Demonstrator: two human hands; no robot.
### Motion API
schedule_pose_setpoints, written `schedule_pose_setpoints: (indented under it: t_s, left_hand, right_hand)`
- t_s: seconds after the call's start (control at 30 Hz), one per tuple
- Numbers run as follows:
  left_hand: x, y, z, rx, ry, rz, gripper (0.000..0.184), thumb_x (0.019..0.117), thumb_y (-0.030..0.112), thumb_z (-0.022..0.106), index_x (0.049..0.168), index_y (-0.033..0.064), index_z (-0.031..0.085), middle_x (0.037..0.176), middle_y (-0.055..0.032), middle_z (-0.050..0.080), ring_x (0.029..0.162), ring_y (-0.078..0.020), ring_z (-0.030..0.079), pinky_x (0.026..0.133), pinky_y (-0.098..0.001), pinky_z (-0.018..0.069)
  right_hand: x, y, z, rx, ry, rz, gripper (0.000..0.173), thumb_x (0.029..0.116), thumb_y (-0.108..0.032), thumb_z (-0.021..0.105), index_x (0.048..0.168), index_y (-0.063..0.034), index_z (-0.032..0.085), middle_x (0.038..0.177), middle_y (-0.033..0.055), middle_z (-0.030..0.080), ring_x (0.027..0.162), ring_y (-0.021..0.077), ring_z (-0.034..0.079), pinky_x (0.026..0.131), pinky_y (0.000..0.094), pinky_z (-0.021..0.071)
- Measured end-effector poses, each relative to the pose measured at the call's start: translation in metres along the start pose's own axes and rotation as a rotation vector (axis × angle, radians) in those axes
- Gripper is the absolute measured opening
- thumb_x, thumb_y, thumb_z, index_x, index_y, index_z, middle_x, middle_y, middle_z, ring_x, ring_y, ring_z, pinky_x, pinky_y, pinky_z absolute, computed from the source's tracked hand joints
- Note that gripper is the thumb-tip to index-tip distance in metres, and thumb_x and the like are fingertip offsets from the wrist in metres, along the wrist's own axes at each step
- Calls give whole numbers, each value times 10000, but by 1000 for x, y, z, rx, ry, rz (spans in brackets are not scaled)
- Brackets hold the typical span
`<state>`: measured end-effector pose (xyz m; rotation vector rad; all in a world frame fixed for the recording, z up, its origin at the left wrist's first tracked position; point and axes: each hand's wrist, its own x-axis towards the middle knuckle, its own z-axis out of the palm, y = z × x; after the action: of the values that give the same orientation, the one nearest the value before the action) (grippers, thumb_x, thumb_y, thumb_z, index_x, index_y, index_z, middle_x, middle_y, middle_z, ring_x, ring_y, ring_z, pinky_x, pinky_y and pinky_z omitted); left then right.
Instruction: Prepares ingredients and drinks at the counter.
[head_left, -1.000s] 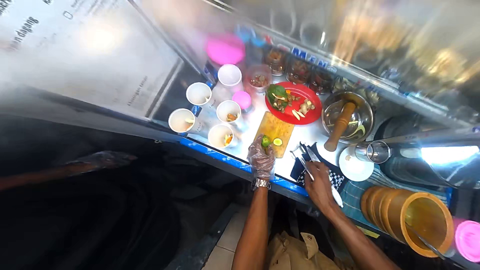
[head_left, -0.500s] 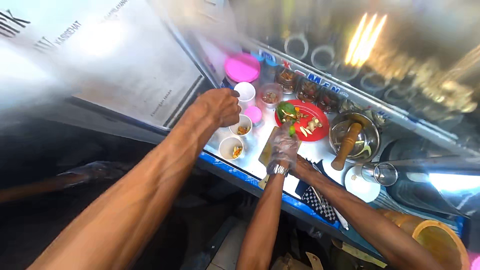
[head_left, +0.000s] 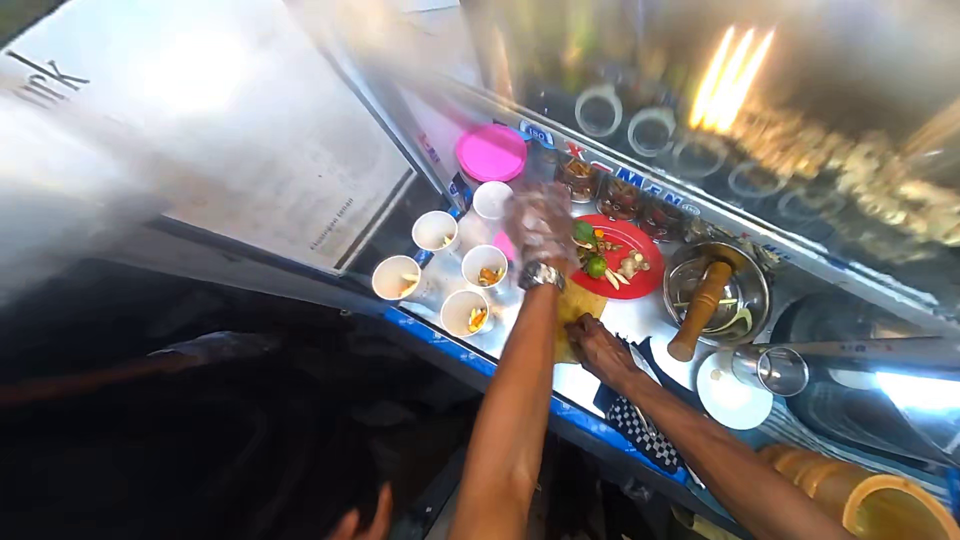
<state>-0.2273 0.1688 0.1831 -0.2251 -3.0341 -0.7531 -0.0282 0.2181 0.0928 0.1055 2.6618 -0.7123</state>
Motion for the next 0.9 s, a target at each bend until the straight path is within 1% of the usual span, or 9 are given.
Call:
schedule_pose_setpoints:
  t_s: [0.13, 0.23, 0.33, 0.43, 0.57, 0.63, 0.7, 0.83, 0.9]
  left_hand:
    - [61, -46, -12, 158, -5, -229, 831, 741, 508, 770, 1451, 143, 540, 1393, -256, 570, 1256, -446, 572, 961, -626, 496]
    - [51, -60, -18, 143, -134, -226, 595, 894, 328, 734, 1378, 19, 577, 1322, -306, 604, 1242, -468, 579, 975, -657, 465]
    - [55, -69, -11, 174, -135, -180, 467, 882, 330, 735, 1204, 4, 645, 1204, -287, 654, 1176, -459, 612, 929, -655, 482]
    - [59, -66, -10, 219, -154, -202, 459, 891, 366, 711, 1164, -2, 683, 1195, -278, 668, 1168, -453, 622, 942, -648, 486]
    - [62, -70, -11, 209, -147, -168, 625, 827, 409, 779, 1310, 46, 618, 1252, -282, 643, 1184, -469, 614, 913, -679, 493]
    - [56, -68, -19, 162, -154, -171, 670, 855, 386, 776, 1377, 17, 575, 1319, -316, 595, 1251, -492, 558, 991, -679, 437]
    - [59, -64, -27, 185, -120, -162, 749, 789, 456, 796, 1387, 67, 565, 1305, -273, 620, 1213, -466, 597, 947, -677, 481]
    - [53, -74, -27, 133, 50, -85, 480, 954, 342, 653, 1338, 58, 607, 1277, -276, 632, 1215, -447, 595, 964, -662, 452]
    - [41, -61, -49, 107, 9, -94, 522, 948, 319, 667, 1391, 60, 569, 1320, -300, 601, 1258, -470, 560, 993, -663, 433]
  right_hand:
    - [0, -1, -2, 8, -26, 24, 407, 1004, -105, 537, 1404, -99, 611, 1385, 201, 562, 1283, 344, 569, 1054, 421, 504]
    - [1, -2, -2, 14, -23, 32, 403, 1000, -101, 547, 1397, -97, 616, 1379, 193, 564, 1275, 335, 573, 1050, 409, 507]
    - [1, 0, -3, 18, -9, 33, 396, 996, -109, 553, 1385, -109, 628, 1364, 188, 570, 1261, 327, 577, 1045, 397, 507]
    - [1, -1, -3, 22, -18, 40, 399, 996, -113, 552, 1389, -118, 625, 1364, 176, 569, 1259, 312, 577, 1037, 384, 512]
    - [2, 0, -2, 41, -6, 39, 408, 995, -107, 554, 1398, -115, 620, 1370, 184, 566, 1266, 322, 572, 1045, 396, 503]
    - [1, 0, -1, 53, -1, 37, 412, 995, -108, 550, 1401, -113, 620, 1371, 187, 565, 1268, 328, 566, 1050, 402, 500]
    - [2, 0, 0, 48, 1, 37, 415, 993, -108, 545, 1401, -116, 619, 1366, 183, 563, 1268, 324, 564, 1047, 397, 501]
    - [2, 0, 1, 45, 3, 40, 439, 984, -120, 558, 1421, -125, 603, 1377, 181, 554, 1285, 322, 550, 1062, 393, 490]
    - [-1, -2, -4, 61, 78, 44, 493, 978, -202, 605, 1464, -132, 563, 1418, 195, 532, 1310, 346, 533, 1082, 425, 477]
